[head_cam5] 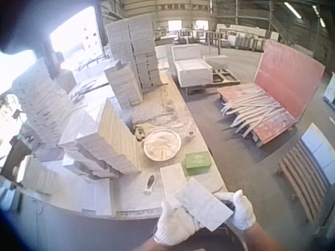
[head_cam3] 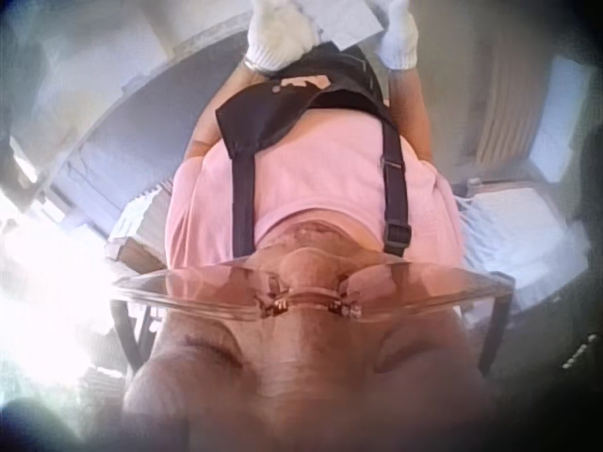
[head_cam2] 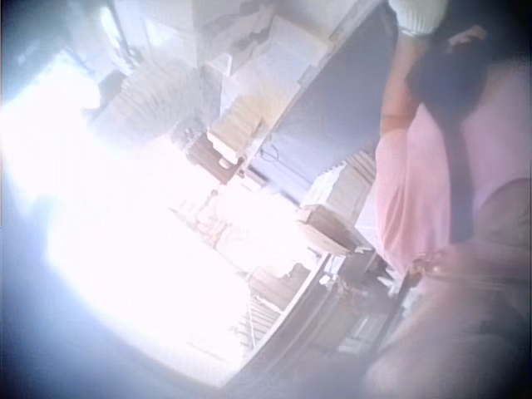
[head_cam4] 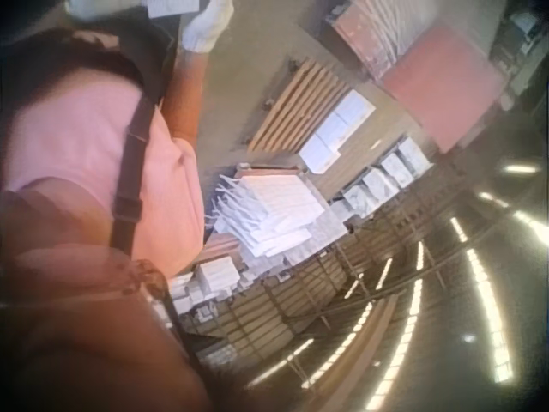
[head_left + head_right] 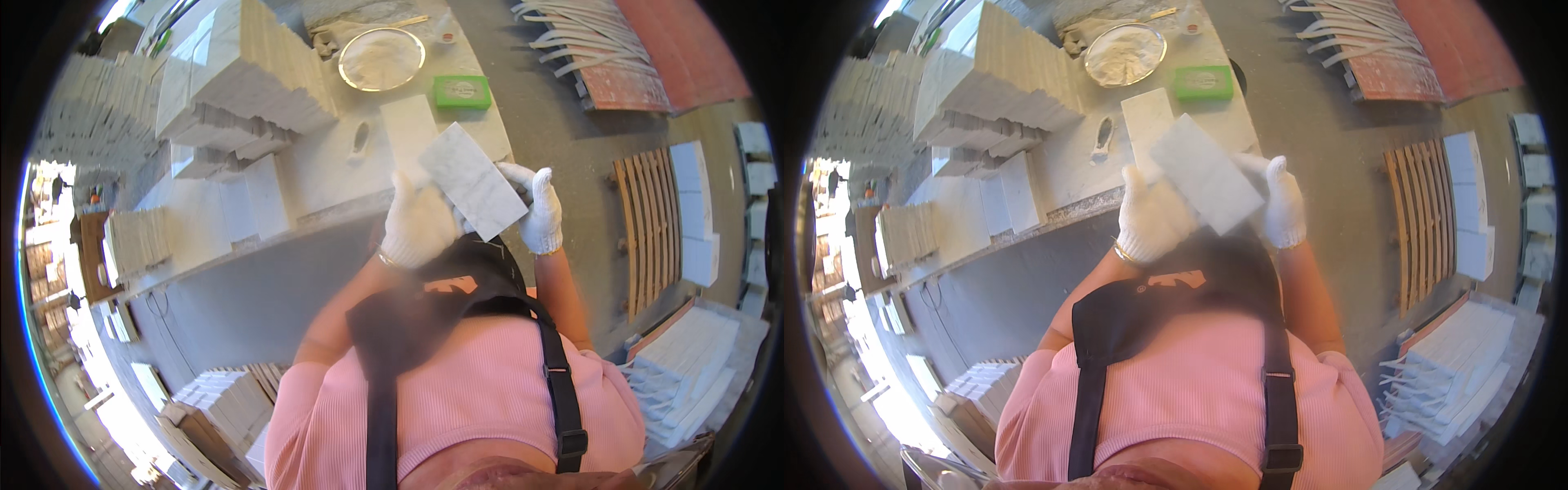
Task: The person repeatedly picks up rectangular blocks, rubs their surfaces with a sanding block, and places them back on the table. They also handle a green box and a metal bowl, moving them aside to access the blocks.
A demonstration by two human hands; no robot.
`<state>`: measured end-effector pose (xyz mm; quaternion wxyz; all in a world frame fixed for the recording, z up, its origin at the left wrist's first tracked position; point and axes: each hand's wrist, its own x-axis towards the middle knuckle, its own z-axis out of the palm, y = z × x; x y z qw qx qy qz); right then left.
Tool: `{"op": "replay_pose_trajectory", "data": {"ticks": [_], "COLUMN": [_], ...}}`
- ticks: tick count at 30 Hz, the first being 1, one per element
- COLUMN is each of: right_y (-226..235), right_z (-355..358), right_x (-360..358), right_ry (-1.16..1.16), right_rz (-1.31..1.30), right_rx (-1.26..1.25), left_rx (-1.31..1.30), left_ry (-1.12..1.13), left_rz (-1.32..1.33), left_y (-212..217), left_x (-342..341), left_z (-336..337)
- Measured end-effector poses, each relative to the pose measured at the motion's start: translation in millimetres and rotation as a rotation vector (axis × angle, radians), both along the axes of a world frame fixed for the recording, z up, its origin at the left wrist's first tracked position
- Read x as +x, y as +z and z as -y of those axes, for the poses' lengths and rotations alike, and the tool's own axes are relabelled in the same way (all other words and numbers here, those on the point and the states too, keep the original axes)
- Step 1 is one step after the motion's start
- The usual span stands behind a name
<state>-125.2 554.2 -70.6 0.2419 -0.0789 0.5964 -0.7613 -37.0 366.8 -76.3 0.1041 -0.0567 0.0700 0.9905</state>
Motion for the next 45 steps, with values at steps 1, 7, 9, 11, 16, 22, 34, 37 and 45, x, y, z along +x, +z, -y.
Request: {"op": "replay_pose_trajectory", "data": {"ticks": [1, 7, 9, 11, 16, 22, 34, 37, 45], "right_y": [-1, -9, -12, -12, -12, -9, -19, -21, -19], "right_z": [5, 14, 18, 18, 12, 9, 8, 7, 4], "right_x": [1, 12, 12, 7, -3, 2, -8, -8, -11], "right_ry": [0.042, 0.373, 0.372, 0.395, 0.378, 0.356, 0.386, 0.364, 0.332], "right_rz": [-0.032, -0.041, 0.017, -0.032, -0.066, -0.114, -0.062, -0.070, -0.070], "right_rx": [0.021, 0.149, 0.137, 0.104, 0.093, 0.138, 0.128, 0.164, 0.203], "left_rx": [-0.042, -0.503, -0.566, -0.610, -0.529, -0.481, -0.420, -0.362, -0.455], "left_ry": [0.027, 0.218, 0.245, 0.252, 0.241, 0.237, 0.414, 0.437, 0.525], "left_rz": [0.036, 0.179, 0.262, 0.250, 0.257, 0.266, 0.286, 0.190, 0.212], "left_y": [-1, -21, -27, -29, -31, -25, -24, -35, -37], "left_x": [6, 52, 65, 80, 94, 95, 115, 130, 198], "left_z": [10, 75, 97, 108, 117, 123, 135, 146, 258]}}
